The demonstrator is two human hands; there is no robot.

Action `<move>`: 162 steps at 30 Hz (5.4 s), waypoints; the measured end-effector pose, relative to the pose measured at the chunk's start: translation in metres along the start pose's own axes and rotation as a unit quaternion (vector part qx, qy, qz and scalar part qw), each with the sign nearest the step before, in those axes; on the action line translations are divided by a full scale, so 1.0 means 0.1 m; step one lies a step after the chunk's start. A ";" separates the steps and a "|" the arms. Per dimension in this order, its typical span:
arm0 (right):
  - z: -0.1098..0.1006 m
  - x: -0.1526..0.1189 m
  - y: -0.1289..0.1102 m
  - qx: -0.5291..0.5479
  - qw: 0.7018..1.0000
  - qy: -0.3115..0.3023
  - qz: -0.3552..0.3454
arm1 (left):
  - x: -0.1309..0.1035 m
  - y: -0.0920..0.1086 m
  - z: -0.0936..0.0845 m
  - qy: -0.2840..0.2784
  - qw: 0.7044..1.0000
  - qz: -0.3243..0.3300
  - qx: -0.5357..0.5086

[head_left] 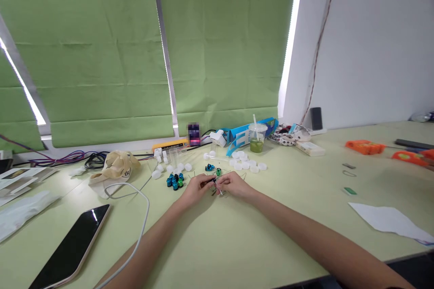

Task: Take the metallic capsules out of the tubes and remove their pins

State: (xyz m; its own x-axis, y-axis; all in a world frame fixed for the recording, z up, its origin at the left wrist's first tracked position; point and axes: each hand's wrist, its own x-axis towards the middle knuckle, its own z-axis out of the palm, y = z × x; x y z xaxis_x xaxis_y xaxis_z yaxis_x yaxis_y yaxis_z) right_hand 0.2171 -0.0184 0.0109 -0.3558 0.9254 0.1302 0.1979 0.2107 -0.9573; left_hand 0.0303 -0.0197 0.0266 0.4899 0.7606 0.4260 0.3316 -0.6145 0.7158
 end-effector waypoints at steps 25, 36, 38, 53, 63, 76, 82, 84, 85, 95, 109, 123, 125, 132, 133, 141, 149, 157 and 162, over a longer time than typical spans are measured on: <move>0.11 0.14 0.22 -0.083 0.990 0.112 0.012 | -0.04 0.27 0.03 -0.080 0.994 0.002 0.068; 0.15 0.10 0.21 -0.163 0.977 0.134 -0.009 | -0.01 0.05 0.09 -0.046 0.997 -0.057 0.033; 0.17 0.07 0.17 -0.178 0.974 0.140 -0.014 | 0.00 0.01 0.10 -0.038 0.997 -0.064 0.025; 0.13 0.03 0.13 -0.311 0.921 0.228 -0.057 | 0.03 -0.19 -0.02 0.091 0.984 -0.061 0.142; 0.03 0.06 0.13 -0.235 0.936 0.261 -0.040 | 0.02 -0.37 -0.09 0.135 0.944 -0.085 0.290; 0.04 0.07 0.18 -0.157 0.961 0.225 -0.042 | -0.04 -0.17 -0.05 0.121 0.872 -0.071 0.469; 0.02 0.07 0.18 -0.193 0.952 0.234 -0.052 | -0.01 -0.19 0.11 0.048 0.916 -0.042 0.395; 0.02 0.06 0.16 -0.213 0.948 0.231 -0.057 | 0.00 -0.22 0.12 0.048 0.920 -0.050 0.387; 0.03 0.05 0.14 -0.223 0.947 0.225 -0.060 | 0.00 -0.23 0.12 0.051 0.921 -0.051 0.383; 0.14 0.01 0.10 -0.223 0.959 0.145 -0.100 | 0.03 -0.24 0.12 0.104 0.961 -0.059 0.251; 0.14 0.03 0.16 -0.198 0.964 0.146 -0.099 | 0.03 -0.05 0.16 0.134 0.984 -0.098 0.061; 0.13 0.05 0.17 -0.106 0.984 0.125 -0.073 | 0.01 -0.07 0.17 0.149 0.986 -0.072 -0.016; 0.13 0.05 0.15 -0.089 0.987 0.120 -0.062 | 0.01 -0.08 0.18 0.156 0.985 -0.069 -0.024; 0.11 0.02 0.12 -0.168 0.972 0.142 -0.082 | 0.01 -0.12 0.20 0.150 0.987 -0.053 -0.037; 0.11 0.01 0.11 -0.200 0.964 0.150 -0.091 | 0.01 -0.13 0.20 0.146 0.987 -0.052 -0.039; 0.13 -0.07 -0.01 -0.391 0.889 0.159 -0.177 | 0.02 -0.19 0.23 0.135 0.988 -0.056 -0.056; 0.13 -0.08 -0.05 -0.468 0.855 0.149 -0.166 | 0.02 -0.23 0.23 0.127 0.989 -0.049 -0.052; 0.09 -0.03 0.01 -0.309 0.924 0.187 -0.128 | 0.02 -0.20 0.21 0.133 0.990 -0.043 -0.011; 0.05 0.05 0.08 -0.069 0.989 0.131 0.012 | 0.01 -0.14 0.19 0.131 0.991 -0.036 -0.001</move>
State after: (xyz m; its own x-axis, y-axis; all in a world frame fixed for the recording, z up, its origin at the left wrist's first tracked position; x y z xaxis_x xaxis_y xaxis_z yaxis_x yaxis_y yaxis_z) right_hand 0.2126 -0.0138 0.0023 -0.1052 0.9765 0.1880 0.3320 0.2127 -0.9190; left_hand 0.0412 -0.0145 0.0060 0.2382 0.8305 0.5036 0.3560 -0.5571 0.7503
